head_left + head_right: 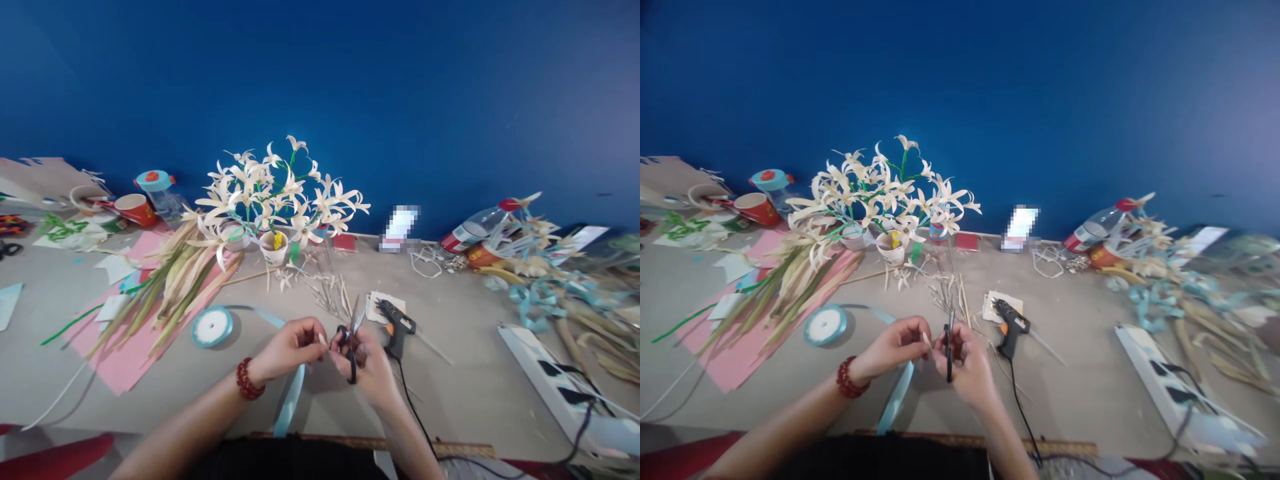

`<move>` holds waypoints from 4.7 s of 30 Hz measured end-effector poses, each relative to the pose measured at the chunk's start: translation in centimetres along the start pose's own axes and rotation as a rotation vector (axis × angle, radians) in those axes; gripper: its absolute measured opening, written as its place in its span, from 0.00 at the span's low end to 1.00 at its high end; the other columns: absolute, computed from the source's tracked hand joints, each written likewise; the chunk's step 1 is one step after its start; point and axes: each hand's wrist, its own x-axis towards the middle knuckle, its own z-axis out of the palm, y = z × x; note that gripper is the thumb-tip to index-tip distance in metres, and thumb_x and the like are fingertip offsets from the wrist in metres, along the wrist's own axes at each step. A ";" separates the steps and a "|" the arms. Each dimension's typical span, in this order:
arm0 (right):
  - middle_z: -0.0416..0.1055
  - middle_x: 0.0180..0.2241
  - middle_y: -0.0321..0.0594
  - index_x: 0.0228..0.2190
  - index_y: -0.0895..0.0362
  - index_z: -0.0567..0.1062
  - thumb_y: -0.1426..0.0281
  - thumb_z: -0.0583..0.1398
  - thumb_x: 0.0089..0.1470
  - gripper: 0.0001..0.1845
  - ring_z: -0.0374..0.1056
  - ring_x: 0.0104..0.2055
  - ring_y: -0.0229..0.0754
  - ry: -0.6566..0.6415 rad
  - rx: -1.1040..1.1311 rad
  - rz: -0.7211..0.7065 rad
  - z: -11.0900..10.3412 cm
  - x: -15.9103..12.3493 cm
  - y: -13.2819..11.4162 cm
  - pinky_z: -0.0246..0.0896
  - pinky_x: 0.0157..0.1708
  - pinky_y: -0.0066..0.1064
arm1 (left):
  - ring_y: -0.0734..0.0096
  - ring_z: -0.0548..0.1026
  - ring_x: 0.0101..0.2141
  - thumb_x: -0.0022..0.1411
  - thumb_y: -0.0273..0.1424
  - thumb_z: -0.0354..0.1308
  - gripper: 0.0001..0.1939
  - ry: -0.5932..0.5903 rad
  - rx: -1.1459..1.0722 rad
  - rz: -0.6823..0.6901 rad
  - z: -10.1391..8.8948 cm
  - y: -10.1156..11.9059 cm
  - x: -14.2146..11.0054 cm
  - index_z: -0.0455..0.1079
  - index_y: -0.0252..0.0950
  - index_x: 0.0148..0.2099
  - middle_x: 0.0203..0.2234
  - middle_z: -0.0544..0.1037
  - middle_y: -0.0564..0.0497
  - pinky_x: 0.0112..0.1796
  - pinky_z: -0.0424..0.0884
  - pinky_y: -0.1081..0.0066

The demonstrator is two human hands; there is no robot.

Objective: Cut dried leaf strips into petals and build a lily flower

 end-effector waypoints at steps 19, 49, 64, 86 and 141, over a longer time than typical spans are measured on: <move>0.70 0.26 0.33 0.33 0.54 0.67 0.66 0.68 0.44 0.17 0.64 0.24 0.37 0.073 0.053 -0.029 1.3 -0.6 0.2 0.60 0.24 0.27 | 0.78 0.67 0.19 0.57 0.41 0.63 0.16 0.064 -0.044 0.046 0.4 0.8 -0.4 0.66 0.32 0.31 0.18 0.69 0.55 0.24 0.65 0.76; 0.65 0.18 0.31 0.24 0.54 0.63 0.45 0.61 0.48 0.26 0.61 0.21 0.37 -0.163 -0.035 0.128 1.9 -3.6 0.5 0.56 0.24 0.27 | 0.72 0.64 0.30 0.61 0.36 0.57 0.12 0.153 0.040 0.284 0.7 1.8 -0.8 0.63 0.34 0.29 0.27 0.66 0.52 0.34 0.61 0.72; 0.63 0.14 0.30 0.23 0.53 0.61 0.44 0.60 0.49 0.26 0.59 0.17 0.36 -0.195 -0.041 0.149 1.7 -3.5 0.6 0.52 0.21 0.26 | 0.73 0.63 0.29 0.60 0.36 0.59 0.13 0.124 0.004 0.267 0.5 1.9 -0.7 0.63 0.34 0.29 0.26 0.66 0.53 0.33 0.59 0.72; 0.62 0.14 0.30 0.24 0.54 0.61 0.46 0.61 0.50 0.26 0.56 0.17 0.34 -0.213 -0.003 0.156 1.3 -3.6 1.3 0.51 0.20 0.25 | 0.71 0.64 0.30 0.62 0.35 0.58 0.12 0.086 -0.020 0.280 0.3 1.3 -0.5 0.64 0.34 0.29 0.27 0.68 0.51 0.34 0.60 0.72; 0.68 0.27 0.33 0.32 0.54 0.69 0.65 0.68 0.45 0.15 0.63 0.23 0.35 0.204 0.346 -0.008 2.5 -1.3 0.3 0.57 0.21 0.26 | 0.64 0.74 0.38 0.62 0.24 0.56 0.08 0.117 0.430 0.509 0.5 1.0 -0.6 0.76 0.35 0.41 0.34 0.77 0.44 0.41 0.69 0.66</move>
